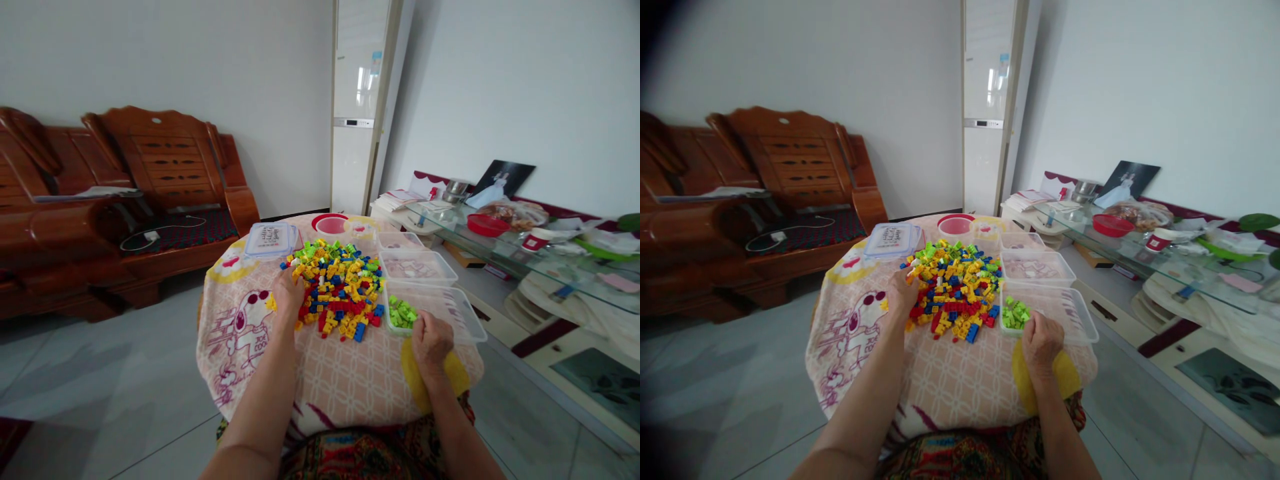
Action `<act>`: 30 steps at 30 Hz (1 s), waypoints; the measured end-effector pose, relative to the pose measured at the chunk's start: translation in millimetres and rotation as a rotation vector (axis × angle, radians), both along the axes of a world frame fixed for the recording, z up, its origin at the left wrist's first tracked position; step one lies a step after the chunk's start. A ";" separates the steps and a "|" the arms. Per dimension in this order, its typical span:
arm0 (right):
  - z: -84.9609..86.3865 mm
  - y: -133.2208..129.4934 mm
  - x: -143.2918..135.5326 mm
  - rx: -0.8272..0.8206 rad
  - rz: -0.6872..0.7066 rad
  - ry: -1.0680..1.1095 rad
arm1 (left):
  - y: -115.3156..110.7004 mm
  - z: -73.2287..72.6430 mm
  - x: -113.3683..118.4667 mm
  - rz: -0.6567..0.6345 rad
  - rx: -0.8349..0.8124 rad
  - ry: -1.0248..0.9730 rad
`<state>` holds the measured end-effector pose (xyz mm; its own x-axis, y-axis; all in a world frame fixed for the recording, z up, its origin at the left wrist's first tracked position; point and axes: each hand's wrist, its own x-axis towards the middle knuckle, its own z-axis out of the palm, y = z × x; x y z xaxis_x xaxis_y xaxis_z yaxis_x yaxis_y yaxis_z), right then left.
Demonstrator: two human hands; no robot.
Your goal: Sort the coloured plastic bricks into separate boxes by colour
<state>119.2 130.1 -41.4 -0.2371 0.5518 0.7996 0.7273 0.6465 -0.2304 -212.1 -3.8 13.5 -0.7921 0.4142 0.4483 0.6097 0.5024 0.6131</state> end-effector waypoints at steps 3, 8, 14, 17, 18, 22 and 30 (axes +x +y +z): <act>0.0 0.5 0.3 0.022 0.005 0.008 | -5.4 -4.5 -6.5 0.013 -0.119 -0.060; -0.4 2.0 0.0 0.083 0.009 0.010 | 6.3 -3.9 10.6 -0.097 -0.120 0.010; -0.1 2.0 0.3 0.110 0.003 -0.001 | 24.7 -6.4 39.3 -0.390 -0.053 0.058; 0.5 1.2 0.8 0.109 -0.004 -0.009 | 33.0 -7.9 52.8 -0.520 -0.035 0.074; 0.5 1.1 0.9 0.107 -0.003 -0.010 | 34.9 -7.4 55.9 -0.557 -0.018 0.081; -0.5 1.5 1.2 0.112 0.000 0.002 | 34.1 -0.5 52.8 -0.596 0.088 0.066; -3.0 3.3 0.1 0.060 0.016 0.006 | 6.6 2.4 -4.5 -0.103 0.082 -0.086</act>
<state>119.3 133.5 -44.4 -0.2407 0.4995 0.8322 0.7159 0.6704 -0.1952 -216.6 2.8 16.0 -0.7843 0.4597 0.4166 0.5990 0.3862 0.7015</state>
